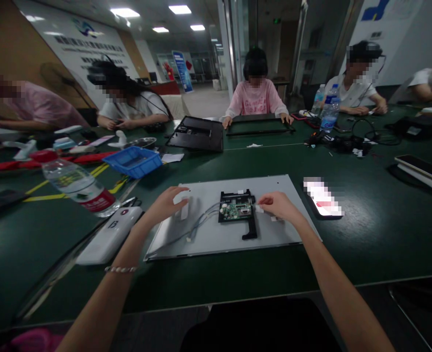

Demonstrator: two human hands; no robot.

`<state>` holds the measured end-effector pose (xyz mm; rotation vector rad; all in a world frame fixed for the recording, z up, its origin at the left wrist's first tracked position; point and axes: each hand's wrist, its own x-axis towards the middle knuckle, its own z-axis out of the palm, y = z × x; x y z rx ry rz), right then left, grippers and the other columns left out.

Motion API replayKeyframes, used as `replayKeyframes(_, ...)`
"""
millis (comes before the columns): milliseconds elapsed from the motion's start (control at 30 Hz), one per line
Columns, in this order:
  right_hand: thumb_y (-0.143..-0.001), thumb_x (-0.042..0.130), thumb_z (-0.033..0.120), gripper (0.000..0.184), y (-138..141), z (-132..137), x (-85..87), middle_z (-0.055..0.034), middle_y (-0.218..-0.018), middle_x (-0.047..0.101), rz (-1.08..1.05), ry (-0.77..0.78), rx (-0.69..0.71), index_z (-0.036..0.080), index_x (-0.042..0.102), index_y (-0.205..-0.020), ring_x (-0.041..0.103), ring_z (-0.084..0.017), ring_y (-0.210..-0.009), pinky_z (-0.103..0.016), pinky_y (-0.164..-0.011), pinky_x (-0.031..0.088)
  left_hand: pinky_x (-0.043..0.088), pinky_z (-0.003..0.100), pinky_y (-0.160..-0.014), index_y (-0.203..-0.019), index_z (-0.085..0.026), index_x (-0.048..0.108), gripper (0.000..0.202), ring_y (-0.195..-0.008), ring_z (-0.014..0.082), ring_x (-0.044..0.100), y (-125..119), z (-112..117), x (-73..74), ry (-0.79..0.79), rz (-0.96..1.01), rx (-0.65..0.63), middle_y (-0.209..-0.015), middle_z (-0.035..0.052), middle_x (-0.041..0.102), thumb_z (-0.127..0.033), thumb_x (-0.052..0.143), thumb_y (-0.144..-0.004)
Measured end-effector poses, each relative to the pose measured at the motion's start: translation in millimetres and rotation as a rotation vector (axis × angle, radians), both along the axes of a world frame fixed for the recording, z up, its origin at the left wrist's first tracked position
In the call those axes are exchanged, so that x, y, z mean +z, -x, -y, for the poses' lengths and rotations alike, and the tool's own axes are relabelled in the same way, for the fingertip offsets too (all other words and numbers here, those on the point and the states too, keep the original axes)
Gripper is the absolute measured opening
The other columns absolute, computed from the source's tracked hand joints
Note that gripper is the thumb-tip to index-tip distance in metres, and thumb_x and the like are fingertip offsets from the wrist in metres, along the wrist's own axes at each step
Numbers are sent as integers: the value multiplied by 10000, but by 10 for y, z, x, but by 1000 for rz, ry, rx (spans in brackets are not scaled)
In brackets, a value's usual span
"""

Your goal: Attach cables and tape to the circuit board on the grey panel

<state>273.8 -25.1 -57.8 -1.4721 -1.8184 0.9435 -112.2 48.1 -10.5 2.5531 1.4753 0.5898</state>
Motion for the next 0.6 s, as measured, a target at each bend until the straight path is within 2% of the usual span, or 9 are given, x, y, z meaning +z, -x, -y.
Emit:
replayKeyframes(133,-735,594,269,192,6,31,25,-55,-869,708,62,-26,-13,194,702,-875,646,-189,-814,-303,-740,496,449,323,-831,-1138,-182,577,428,-904,211,584,132,-4,-129,101,49,-22,-1044,73,598,-402,514,-777)
replayKeyframes(300,-742,575,277,186,5,34,5,-47,-897,704,111,-111,-66,207,710,-849,641,-193,-839,-315,-772,491,445,286,-745,-944,-209,654,288,-774,178,595,141,1,-204,130,75,-23,-919,32,653,-381,488,-785)
replayKeyframes(433,-760,558,257,189,5,37,11,-58,-969,685,174,-195,-103,214,701,-876,619,-210,-906,-330,-795,482,443,276,-686,-829,-200,664,275,-712,173,588,118,38,-139,179,214,50,-811,25,670,-430,524,-772)
replayKeyframes(600,-789,518,209,193,60,76,103,-47,-1009,663,183,-305,-142,227,678,-896,590,-209,-967,-357,-850,458,418,221,-559,-874,-157,643,321,-659,138,560,77,142,18,271,654,163,-801,43,648,-443,602,-734)
